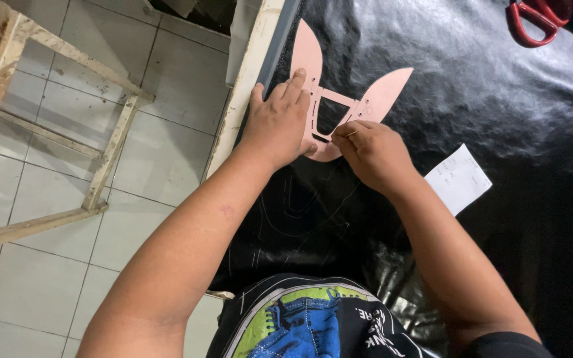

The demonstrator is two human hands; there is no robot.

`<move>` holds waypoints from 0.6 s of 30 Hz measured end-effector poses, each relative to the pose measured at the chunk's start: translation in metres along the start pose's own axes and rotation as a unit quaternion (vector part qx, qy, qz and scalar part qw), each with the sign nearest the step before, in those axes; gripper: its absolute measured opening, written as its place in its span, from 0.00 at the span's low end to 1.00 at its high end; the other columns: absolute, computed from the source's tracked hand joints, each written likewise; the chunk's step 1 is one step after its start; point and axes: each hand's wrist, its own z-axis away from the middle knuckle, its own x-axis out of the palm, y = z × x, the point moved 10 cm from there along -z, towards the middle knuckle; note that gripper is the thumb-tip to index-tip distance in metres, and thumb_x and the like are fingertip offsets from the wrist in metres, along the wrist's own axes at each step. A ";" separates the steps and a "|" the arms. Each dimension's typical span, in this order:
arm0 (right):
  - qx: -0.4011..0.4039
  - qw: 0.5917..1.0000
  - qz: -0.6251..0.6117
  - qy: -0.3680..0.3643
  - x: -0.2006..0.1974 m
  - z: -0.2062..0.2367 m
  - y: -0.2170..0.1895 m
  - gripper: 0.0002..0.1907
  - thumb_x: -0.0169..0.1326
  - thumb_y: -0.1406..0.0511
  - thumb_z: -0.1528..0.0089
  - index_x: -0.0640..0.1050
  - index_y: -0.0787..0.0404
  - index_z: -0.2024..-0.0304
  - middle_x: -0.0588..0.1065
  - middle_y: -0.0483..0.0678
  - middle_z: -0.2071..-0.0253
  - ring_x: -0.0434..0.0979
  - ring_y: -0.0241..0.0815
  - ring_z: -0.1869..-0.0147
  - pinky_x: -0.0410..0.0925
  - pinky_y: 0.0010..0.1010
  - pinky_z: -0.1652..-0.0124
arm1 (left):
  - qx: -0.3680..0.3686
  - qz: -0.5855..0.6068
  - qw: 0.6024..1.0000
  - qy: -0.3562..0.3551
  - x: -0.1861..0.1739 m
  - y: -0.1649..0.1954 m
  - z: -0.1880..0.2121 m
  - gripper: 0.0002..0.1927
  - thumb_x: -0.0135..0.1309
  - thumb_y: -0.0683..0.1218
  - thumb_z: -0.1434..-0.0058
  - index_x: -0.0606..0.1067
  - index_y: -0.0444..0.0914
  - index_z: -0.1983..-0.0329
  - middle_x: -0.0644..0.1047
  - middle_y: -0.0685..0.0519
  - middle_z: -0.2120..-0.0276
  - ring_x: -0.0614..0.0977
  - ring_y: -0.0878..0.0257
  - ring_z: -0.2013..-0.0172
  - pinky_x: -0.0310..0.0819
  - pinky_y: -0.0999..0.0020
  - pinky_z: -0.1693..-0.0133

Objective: The person holds a pink paper pattern template on a black leather sheet and traces around its edges with a pen, repositioning the template to trace multiple outlines. They then carry the pattern pieces to a side table and stack them with other cut pattern pieces.

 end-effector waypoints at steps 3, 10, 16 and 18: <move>0.047 0.999 -0.009 -0.011 -0.002 0.001 0.010 0.07 0.56 0.65 0.34 0.81 0.62 0.59 0.81 0.51 0.61 0.82 0.52 0.58 0.73 0.37 0.59 | -0.002 -0.002 1.000 0.001 -0.002 0.003 -0.001 0.45 0.72 0.60 0.56 0.68 0.36 0.40 0.54 0.45 0.27 0.62 0.54 0.32 0.50 0.35 0.35; 0.142 0.977 -0.154 0.047 -0.007 0.007 0.044 0.08 0.54 0.65 0.31 0.80 0.63 0.55 0.82 0.50 0.61 0.85 0.44 0.57 0.74 0.30 0.56 | 0.004 -0.005 1.000 0.008 -0.003 0.006 -0.003 0.46 0.72 0.60 0.57 0.68 0.34 0.39 0.55 0.43 0.28 0.63 0.53 0.33 0.52 0.33 0.37; 0.100 0.990 -0.092 0.029 -0.004 0.009 0.039 0.08 0.56 0.65 0.33 0.81 0.64 0.56 0.81 0.53 0.62 0.83 0.47 0.58 0.73 0.32 0.58 | 0.003 -0.008 1.000 0.005 -0.003 0.007 -0.004 0.45 0.72 0.59 0.56 0.68 0.35 0.39 0.55 0.44 0.27 0.63 0.53 0.33 0.52 0.34 0.36; 0.074 0.994 -0.068 0.036 -0.007 0.008 0.034 0.08 0.56 0.65 0.33 0.80 0.64 0.56 0.81 0.54 0.61 0.83 0.48 0.57 0.73 0.33 0.57 | 0.001 -0.008 1.000 -0.004 -0.002 0.007 -0.005 0.45 0.72 0.60 0.55 0.68 0.35 0.39 0.55 0.43 0.27 0.63 0.53 0.33 0.52 0.34 0.36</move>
